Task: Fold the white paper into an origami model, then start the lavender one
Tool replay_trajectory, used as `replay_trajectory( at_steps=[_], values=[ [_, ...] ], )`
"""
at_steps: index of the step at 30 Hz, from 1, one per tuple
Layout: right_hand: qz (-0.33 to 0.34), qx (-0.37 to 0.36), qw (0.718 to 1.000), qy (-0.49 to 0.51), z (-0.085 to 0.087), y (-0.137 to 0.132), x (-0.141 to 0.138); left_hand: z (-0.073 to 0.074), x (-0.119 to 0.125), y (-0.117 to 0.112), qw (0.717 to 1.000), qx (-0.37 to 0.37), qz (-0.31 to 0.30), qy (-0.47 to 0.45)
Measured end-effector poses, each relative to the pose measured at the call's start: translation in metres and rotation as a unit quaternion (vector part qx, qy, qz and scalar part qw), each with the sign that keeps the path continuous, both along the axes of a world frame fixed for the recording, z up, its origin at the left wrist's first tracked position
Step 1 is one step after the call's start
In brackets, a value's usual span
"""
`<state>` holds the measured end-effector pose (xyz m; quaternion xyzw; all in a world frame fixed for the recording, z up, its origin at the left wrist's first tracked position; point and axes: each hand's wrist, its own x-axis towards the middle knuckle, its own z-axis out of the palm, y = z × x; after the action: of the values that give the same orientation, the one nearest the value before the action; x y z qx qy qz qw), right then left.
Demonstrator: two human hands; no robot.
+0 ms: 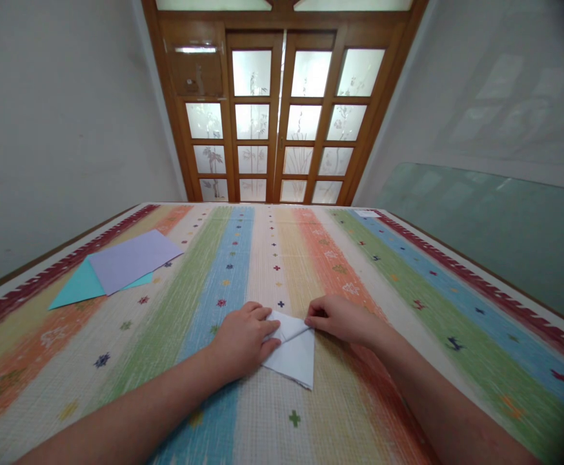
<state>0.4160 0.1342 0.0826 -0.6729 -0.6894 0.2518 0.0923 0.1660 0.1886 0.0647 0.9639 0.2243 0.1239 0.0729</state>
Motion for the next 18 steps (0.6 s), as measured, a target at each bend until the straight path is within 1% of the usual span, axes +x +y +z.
replay_trajectory(
  at_steps=[7,9,10,12,14,16,18],
  values=[
    [-0.006,0.025,0.998,-0.051,0.002,-0.005,-0.004,-0.003,0.000,-0.001,1.000,0.009,0.005,0.007],
    [-0.001,0.050,0.997,-0.059,0.001,-0.005,-0.006,-0.003,0.000,-0.001,1.000,0.011,0.005,0.008],
    [0.008,0.076,0.995,-0.060,0.000,-0.006,-0.008,-0.003,0.000,-0.001,1.000,0.011,0.004,0.008],
    [0.048,0.140,0.987,-0.061,-0.001,-0.006,-0.013,-0.003,0.000,-0.001,1.000,0.010,0.002,0.007],
    [0.110,0.192,0.973,-0.063,-0.001,-0.006,-0.020,-0.002,0.000,-0.001,1.000,0.009,0.000,0.004],
    [0.177,0.211,0.959,-0.065,0.000,-0.007,-0.027,-0.002,0.000,-0.001,1.000,0.007,0.000,0.002],
    [0.226,0.211,0.949,-0.066,0.002,-0.008,-0.032,-0.002,0.001,-0.001,1.000,0.007,0.000,0.000]
  ],
)
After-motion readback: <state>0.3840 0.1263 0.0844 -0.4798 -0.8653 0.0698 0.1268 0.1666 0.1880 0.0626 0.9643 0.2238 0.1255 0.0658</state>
